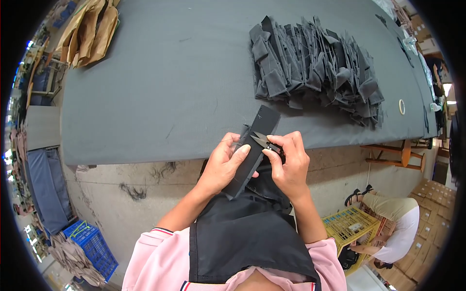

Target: Trimming excess material from the edges of black fabric or foam strips using a nipper tool.

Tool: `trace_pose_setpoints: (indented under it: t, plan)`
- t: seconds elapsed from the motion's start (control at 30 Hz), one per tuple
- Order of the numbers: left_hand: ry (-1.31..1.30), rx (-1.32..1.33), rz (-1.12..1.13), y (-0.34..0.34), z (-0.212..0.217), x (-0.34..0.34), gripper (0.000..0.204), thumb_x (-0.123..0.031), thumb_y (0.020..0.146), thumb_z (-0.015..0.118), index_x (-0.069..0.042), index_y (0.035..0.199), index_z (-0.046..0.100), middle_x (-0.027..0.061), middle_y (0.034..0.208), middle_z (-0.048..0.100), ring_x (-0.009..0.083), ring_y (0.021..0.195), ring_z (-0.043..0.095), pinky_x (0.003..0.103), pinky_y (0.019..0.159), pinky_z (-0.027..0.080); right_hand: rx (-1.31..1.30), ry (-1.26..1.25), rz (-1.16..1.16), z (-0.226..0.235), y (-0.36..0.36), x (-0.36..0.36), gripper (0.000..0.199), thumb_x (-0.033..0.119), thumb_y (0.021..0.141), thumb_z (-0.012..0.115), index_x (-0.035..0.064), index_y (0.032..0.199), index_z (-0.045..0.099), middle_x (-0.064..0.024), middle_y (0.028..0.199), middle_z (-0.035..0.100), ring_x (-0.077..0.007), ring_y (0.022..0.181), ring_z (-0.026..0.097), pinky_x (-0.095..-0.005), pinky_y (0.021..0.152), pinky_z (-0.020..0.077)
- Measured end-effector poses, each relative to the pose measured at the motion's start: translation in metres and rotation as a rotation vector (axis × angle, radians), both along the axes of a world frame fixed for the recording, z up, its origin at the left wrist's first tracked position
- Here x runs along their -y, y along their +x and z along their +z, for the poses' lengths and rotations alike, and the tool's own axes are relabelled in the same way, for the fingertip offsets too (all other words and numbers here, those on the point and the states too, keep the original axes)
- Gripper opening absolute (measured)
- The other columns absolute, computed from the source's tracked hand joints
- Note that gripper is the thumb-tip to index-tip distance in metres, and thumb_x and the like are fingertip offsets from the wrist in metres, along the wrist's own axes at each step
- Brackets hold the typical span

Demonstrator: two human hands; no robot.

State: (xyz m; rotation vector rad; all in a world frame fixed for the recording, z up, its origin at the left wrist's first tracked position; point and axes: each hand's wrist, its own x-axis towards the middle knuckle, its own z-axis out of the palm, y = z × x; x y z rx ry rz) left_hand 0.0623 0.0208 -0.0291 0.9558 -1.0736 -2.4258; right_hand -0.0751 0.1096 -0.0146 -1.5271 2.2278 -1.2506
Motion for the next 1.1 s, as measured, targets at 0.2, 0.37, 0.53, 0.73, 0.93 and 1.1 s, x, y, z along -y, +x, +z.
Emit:
trace_pose_setpoints:
  t: [0.2, 0.37, 0.53, 0.73, 0.93, 1.1]
  plan:
    - [-0.081, 0.032, -0.057, 0.002, -0.002, 0.001, 0.028, -0.022, 0.095, 0.049, 0.001, 0.108, 0.039, 0.0096, 0.087, 0.061, 0.0148, 0.066, 0.064, 0.026, 0.056, 0.053, -0.087, -0.047, -0.007, -0.005, 0.001, 0.001, 0.023, 0.005, 0.07, 0.07, 0.0047, 0.091, 0.06, -0.0066, 0.076, 0.05, -0.0219, 0.059, 0.055, -0.0315, 0.051, 0.0438]
    - [-0.073, 0.032, -0.062, 0.003, -0.006, -0.001, 0.026, -0.019, 0.095, 0.049, 0.0, 0.108, 0.038, 0.0105, 0.086, 0.061, 0.0156, 0.071, 0.064, 0.029, 0.058, 0.056, -0.113, -0.087, -0.037, -0.014, 0.003, -0.005, 0.021, 0.004, 0.072, 0.069, 0.004, 0.091, 0.06, -0.0074, 0.077, 0.05, -0.0216, 0.06, 0.054, -0.0302, 0.053, 0.0444]
    - [0.099, -0.072, -0.035, 0.002, -0.011, 0.004, 0.032, -0.018, 0.093, 0.052, -0.004, 0.115, 0.033, 0.018, 0.102, 0.06, 0.0243, 0.086, 0.065, 0.036, 0.062, 0.06, 0.897, -0.049, -0.209, -0.018, 0.003, -0.013, 0.026, 0.003, 0.079, 0.065, 0.0028, 0.102, 0.056, -0.0001, 0.085, 0.049, -0.0068, 0.068, 0.045, -0.021, 0.063, 0.0406]
    - [0.199, -0.086, -0.071, 0.005, 0.005, 0.005, 0.051, -0.027, 0.093, 0.052, -0.006, 0.131, 0.025, 0.0205, 0.097, 0.06, 0.0282, 0.077, 0.066, 0.038, 0.064, 0.058, 1.234, 0.003, -0.09, -0.019, -0.005, -0.01, 0.019, 0.017, 0.087, 0.064, 0.004, 0.078, 0.053, 0.0047, 0.074, 0.053, -0.0026, 0.069, 0.046, -0.0185, 0.065, 0.0383]
    - [0.484, -0.232, -0.159, 0.0, -0.022, 0.018, 0.041, -0.038, 0.096, 0.042, -0.001, 0.115, 0.043, 0.0191, 0.089, 0.061, 0.0295, 0.073, 0.066, 0.036, 0.063, 0.057, 1.373, -0.148, 0.022, -0.013, 0.013, -0.01, 0.017, 0.015, 0.091, 0.056, 0.0025, 0.08, 0.054, 0.001, 0.063, 0.047, -0.0039, 0.046, 0.035, -0.0192, 0.043, 0.0255]
    - [0.695, -0.344, -0.141, 0.002, -0.03, 0.009, 0.043, -0.04, 0.099, 0.031, -0.002, 0.108, 0.049, 0.0069, 0.067, 0.051, 0.0122, 0.037, 0.041, 0.023, 0.038, 0.035, 0.74, -0.13, -0.191, -0.013, 0.015, -0.017, 0.027, 0.007, 0.082, 0.066, 0.0014, 0.104, 0.051, -0.0029, 0.083, 0.053, -0.0093, 0.073, 0.053, -0.0242, 0.062, 0.0454]
